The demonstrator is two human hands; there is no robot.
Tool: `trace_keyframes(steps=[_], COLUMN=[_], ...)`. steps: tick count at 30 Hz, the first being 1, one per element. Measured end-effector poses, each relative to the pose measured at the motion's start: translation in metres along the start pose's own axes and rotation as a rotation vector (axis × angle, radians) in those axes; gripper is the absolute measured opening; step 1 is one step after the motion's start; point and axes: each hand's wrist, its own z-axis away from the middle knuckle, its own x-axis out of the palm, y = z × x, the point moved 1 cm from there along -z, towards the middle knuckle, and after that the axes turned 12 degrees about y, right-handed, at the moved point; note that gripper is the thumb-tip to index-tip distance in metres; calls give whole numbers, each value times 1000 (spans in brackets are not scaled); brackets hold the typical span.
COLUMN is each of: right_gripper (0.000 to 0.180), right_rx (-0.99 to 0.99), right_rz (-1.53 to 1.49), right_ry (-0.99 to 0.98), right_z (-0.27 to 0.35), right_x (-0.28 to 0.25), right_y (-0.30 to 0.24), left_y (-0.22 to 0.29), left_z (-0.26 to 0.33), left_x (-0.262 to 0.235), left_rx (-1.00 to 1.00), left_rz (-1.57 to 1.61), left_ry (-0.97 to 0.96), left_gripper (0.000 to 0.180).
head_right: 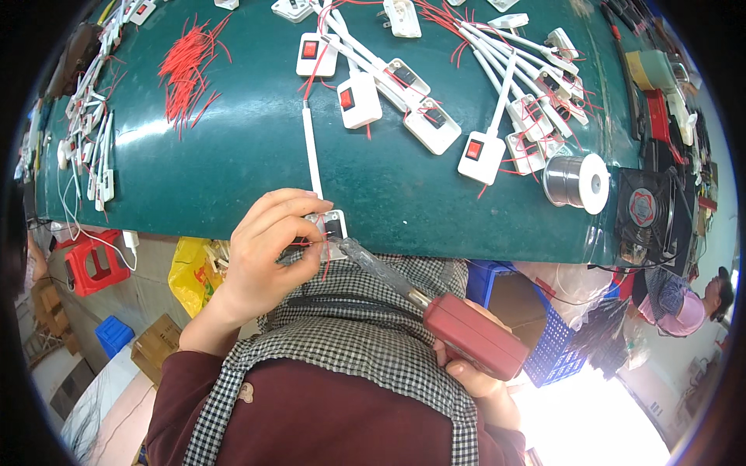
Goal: The person solders wires onto small electrical switch components at a workbench. This is done using a soldering iron and solder wire.
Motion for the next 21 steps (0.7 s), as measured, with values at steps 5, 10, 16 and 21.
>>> trace_keyframes(steps=[5,10,16,21], right_gripper=[74,85,84,90], right_rx=[36,39,-359,-154], right_rz=[-6,-171,150,-70], right_ry=[-22,66,-51,62], right_z=[-1,4,4,10], right_x=[0,-4,-20,-17], right_y=[-3,8,18,15], left_y=[0,1,1,0], left_z=[0,0,0,0], left_x=[0,1,2,1], left_rx=[1,3,13,47], left_rz=[-6,-3,-9,-18], left_ry=[1,9,12,1], left_gripper=[18,18,18,18])
